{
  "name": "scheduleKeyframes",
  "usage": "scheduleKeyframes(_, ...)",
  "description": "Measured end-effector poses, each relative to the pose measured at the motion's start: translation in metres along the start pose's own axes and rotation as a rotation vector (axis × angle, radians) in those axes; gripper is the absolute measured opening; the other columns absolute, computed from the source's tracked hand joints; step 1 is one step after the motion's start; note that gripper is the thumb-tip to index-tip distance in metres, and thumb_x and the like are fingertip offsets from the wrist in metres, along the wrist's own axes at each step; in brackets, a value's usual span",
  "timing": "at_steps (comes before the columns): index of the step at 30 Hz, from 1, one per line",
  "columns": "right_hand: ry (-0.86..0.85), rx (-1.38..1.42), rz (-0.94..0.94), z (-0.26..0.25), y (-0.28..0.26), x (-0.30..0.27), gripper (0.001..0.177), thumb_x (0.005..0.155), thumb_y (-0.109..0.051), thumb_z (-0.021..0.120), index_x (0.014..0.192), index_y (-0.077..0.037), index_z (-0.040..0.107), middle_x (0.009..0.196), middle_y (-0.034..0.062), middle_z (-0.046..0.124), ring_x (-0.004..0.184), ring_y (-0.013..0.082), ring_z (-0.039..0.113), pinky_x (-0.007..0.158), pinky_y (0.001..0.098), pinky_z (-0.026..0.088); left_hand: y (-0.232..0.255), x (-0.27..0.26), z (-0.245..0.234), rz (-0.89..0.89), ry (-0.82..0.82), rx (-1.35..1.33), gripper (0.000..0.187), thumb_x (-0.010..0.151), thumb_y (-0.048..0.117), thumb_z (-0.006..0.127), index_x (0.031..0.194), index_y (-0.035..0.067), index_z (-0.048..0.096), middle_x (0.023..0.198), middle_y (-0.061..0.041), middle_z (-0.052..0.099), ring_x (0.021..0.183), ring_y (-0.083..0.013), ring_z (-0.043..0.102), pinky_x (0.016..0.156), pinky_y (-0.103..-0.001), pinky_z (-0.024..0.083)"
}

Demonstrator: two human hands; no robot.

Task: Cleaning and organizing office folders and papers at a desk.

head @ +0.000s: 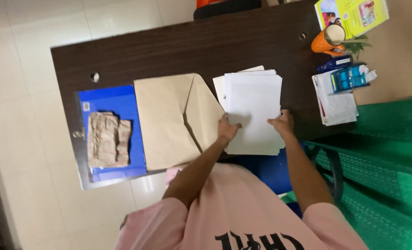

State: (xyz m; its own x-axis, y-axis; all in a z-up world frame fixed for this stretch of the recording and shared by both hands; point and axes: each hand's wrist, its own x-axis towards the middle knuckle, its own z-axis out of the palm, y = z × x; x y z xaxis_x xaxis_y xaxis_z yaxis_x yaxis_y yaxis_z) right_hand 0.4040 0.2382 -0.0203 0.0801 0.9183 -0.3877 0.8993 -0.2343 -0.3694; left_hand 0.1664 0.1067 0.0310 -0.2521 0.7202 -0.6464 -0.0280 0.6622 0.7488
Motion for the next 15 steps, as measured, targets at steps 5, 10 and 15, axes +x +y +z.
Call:
scheduleKeyframes(5, -0.104, 0.087, 0.125, -0.013, -0.019, -0.005, 0.081, 0.069, -0.019, 0.092, 0.138, -0.004, 0.051, 0.135, 0.0216, 0.059, 0.122, 0.0376, 0.059, 0.102, 0.0472, 0.049, -0.014, 0.035, 0.009, -0.063, -0.034, -0.088, 0.077, 0.078, 0.022, 0.078, 0.145, -0.003, 0.048, 0.135, -0.024, 0.063, 0.114, -0.0340, 0.068, 0.100, -0.040, 0.057)
scheduleKeyframes(10, -0.117, 0.132, 0.098, -0.005, -0.018, -0.011, 0.078, 0.071, -0.018, 0.089, 0.138, -0.003, 0.051, 0.137, 0.0228, 0.055, 0.124, 0.0374, 0.059, 0.103, 0.0457, 0.051, 0.036, -0.007, 0.019, 0.118, -0.081, 0.020, 0.069, 0.076, 0.018, 0.079, 0.135, -0.002, 0.049, 0.130, -0.022, 0.058, 0.108, -0.0325, 0.065, 0.095, -0.043, 0.056)
scheduleKeyframes(15, -0.073, 0.047, 0.105, -0.003, -0.015, -0.011, 0.076, 0.072, -0.019, 0.090, 0.136, -0.006, 0.052, 0.140, 0.0217, 0.046, 0.127, 0.0395, 0.050, 0.105, 0.0486, 0.047, 0.016, 0.013, 0.037, 0.248, -0.105, 0.112, 0.059, 0.077, 0.019, 0.078, 0.124, -0.006, 0.053, 0.118, -0.027, 0.066, 0.105, -0.0330, 0.065, 0.094, -0.042, 0.054)
